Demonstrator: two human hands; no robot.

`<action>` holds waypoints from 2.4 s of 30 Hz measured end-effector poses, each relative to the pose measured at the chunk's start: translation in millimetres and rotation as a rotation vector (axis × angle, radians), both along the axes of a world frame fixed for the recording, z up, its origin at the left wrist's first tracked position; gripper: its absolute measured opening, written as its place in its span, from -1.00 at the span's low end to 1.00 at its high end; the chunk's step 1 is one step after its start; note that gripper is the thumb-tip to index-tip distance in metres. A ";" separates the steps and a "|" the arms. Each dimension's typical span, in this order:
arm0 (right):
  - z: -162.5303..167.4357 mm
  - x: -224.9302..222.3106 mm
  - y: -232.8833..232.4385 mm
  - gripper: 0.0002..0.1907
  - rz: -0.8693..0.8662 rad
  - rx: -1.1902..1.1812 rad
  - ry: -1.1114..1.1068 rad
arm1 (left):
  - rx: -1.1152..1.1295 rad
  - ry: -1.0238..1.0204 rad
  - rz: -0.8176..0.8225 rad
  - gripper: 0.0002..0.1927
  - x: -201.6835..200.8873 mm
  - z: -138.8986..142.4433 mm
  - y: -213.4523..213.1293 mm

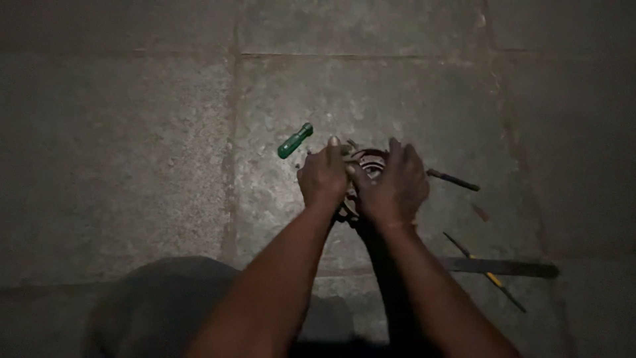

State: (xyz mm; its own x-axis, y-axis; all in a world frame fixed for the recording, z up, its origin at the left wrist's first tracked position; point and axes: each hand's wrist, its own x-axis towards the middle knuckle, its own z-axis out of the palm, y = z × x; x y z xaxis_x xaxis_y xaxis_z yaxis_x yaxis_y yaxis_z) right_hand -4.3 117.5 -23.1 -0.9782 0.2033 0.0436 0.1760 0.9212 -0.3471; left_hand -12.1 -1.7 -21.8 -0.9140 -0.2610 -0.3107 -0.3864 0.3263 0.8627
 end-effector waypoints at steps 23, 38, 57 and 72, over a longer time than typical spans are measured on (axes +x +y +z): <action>11.4 5.1 -4.9 0.03 -0.004 0.024 -0.043 | -0.055 0.122 0.050 -0.37 4.7 -4.3 2.8; -4.0 -20.7 -3.4 -0.04 -0.047 0.016 -0.015 | -0.179 0.051 -0.014 -0.40 3.2 -16.4 2.5; 1.7 -20.7 -1.5 -0.03 -0.081 0.002 -0.070 | -0.132 -0.041 0.003 -0.43 -0.7 -8.7 4.2; 0.6 -31.7 7.9 0.04 -0.194 0.021 -0.116 | -0.236 0.012 -0.039 -0.52 -3.2 -16.7 4.7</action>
